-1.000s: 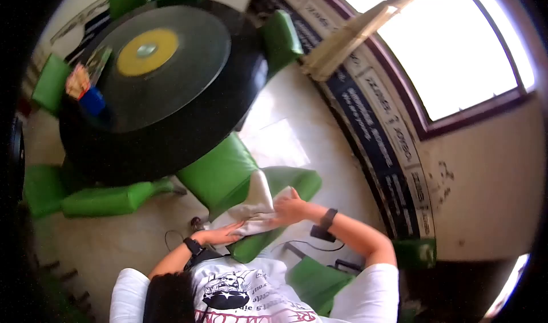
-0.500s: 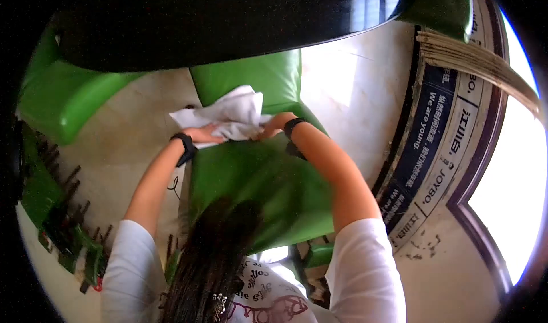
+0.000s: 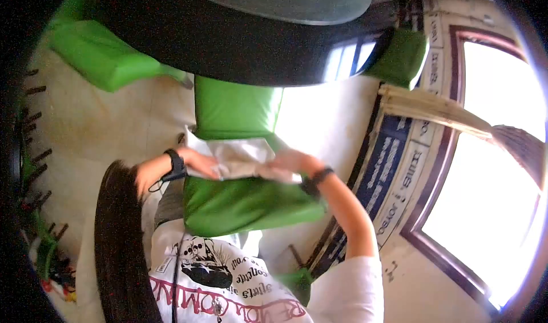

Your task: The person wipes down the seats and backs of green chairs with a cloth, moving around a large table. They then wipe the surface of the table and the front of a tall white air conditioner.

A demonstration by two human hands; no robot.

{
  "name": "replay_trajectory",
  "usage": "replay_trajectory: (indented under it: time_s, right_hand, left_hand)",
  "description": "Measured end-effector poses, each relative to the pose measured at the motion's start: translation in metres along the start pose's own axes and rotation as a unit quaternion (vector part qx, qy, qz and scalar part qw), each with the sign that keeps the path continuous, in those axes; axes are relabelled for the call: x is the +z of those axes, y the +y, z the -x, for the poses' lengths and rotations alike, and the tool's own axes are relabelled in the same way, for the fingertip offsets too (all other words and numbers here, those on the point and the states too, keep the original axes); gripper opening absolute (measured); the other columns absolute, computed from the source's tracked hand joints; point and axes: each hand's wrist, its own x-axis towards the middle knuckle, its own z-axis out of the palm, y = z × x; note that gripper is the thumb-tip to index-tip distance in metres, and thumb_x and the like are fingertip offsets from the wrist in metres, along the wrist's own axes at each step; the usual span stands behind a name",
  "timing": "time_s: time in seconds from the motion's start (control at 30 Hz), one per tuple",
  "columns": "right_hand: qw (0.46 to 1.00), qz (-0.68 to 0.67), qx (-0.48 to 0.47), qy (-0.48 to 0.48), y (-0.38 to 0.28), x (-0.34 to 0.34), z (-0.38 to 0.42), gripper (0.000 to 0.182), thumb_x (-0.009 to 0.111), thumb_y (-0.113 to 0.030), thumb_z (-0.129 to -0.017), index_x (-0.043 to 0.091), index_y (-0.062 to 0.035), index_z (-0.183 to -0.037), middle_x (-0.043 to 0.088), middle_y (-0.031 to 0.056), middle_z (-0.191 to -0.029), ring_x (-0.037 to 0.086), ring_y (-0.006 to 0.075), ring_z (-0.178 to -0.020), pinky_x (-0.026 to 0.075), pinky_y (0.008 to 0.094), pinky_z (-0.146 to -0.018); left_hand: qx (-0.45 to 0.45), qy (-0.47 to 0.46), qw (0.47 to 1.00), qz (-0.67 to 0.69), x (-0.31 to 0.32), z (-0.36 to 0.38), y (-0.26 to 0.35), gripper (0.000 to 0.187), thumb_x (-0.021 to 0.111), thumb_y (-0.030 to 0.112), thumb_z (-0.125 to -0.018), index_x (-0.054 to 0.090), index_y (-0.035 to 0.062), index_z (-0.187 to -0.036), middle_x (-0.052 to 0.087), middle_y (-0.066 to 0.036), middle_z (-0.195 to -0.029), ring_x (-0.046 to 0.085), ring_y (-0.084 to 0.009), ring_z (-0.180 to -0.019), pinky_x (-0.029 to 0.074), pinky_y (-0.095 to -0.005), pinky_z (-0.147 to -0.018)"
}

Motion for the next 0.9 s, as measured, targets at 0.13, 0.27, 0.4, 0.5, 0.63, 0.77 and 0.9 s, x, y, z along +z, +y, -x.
replay_trajectory:
  time_s: [0.13,0.27,0.4,0.5,0.63,0.77,0.9]
  right_hand:
    - [0.977,0.067,0.025,0.202,-0.029,0.062,0.102,0.033,0.054,-0.037,-0.086,0.066,-0.0079,-0.075,0.065,0.0132,-0.074,0.061,0.0303,-0.067,0.048,0.042,-0.064]
    - [0.909,0.018,0.095,0.405,-0.051,0.13,0.142,0.018,0.058,-0.021,-0.081,0.062,-0.0052,-0.075,0.062,0.0132,-0.079,0.058,0.0325,-0.08,0.045,0.0454,-0.072]
    - [0.763,0.217,0.134,0.594,-0.084,0.185,0.105,0.02,0.054,-0.016,-0.081,0.053,-0.0036,-0.096,0.043,0.0205,-0.117,0.039,0.0388,-0.113,0.026,0.0517,-0.104]
    - [0.794,0.124,0.044,0.594,-0.094,0.183,0.066,0.023,0.052,-0.014,-0.082,0.051,-0.0004,-0.101,0.042,0.0226,-0.128,0.034,0.0393,-0.126,0.022,0.0496,-0.109]
    - [0.859,0.085,-0.069,0.499,-0.128,0.157,0.041,0.042,0.048,-0.022,-0.086,0.048,-0.0054,-0.125,0.055,0.0144,-0.123,0.052,0.0318,-0.112,0.035,0.047,-0.101]
    - [0.876,0.071,-0.137,0.457,-0.126,0.138,0.007,0.033,0.046,-0.025,-0.088,0.06,-0.005,-0.11,0.066,0.0165,-0.088,0.062,0.0338,-0.081,0.047,0.0412,-0.078]
    - [0.849,0.096,-0.163,0.494,-0.097,0.147,0.023,0.028,0.049,-0.026,-0.088,0.062,-0.0051,-0.1,0.065,0.0153,-0.077,0.062,0.0331,-0.073,0.047,0.0411,-0.073]
  left_hand:
    - [0.176,0.015,0.983,-0.046,0.032,0.094,0.135,0.084,0.048,0.061,-0.084,0.019,0.011,-0.146,0.02,-0.022,-0.149,0.022,-0.0329,-0.138,0.018,-0.0406,-0.113]
    - [0.183,0.162,0.956,-0.165,0.083,0.149,0.177,0.085,0.048,0.063,-0.083,0.023,0.0116,-0.145,0.022,-0.026,-0.147,0.027,-0.0377,-0.134,0.024,-0.0446,-0.109]
    - [0.184,0.334,0.887,-0.262,0.118,0.146,0.158,0.073,0.053,0.054,-0.084,0.032,0.0134,-0.141,0.032,-0.024,-0.142,0.036,-0.0366,-0.129,0.033,-0.0465,-0.101]
    - [0.168,0.412,0.867,-0.224,0.121,0.152,0.156,0.065,0.054,0.047,-0.086,0.038,0.011,-0.138,0.043,-0.021,-0.134,0.044,-0.0357,-0.122,0.036,-0.046,-0.098]
    - [0.126,0.475,0.854,-0.17,0.129,0.159,0.14,0.068,0.055,0.047,-0.085,0.038,0.0067,-0.137,0.05,-0.019,-0.128,0.048,-0.0342,-0.118,0.037,-0.0441,-0.097]
    - [0.068,0.505,0.845,-0.16,0.128,0.154,0.123,0.067,0.057,0.045,-0.084,0.042,0.0006,-0.132,0.05,-0.019,-0.128,0.047,-0.0338,-0.118,0.035,-0.0434,-0.098]
    - [-0.025,0.558,0.799,-0.224,0.139,0.136,0.163,0.065,0.058,0.044,-0.082,0.047,-0.0018,-0.127,0.05,-0.017,-0.128,0.046,-0.0325,-0.117,0.034,-0.042,-0.1]
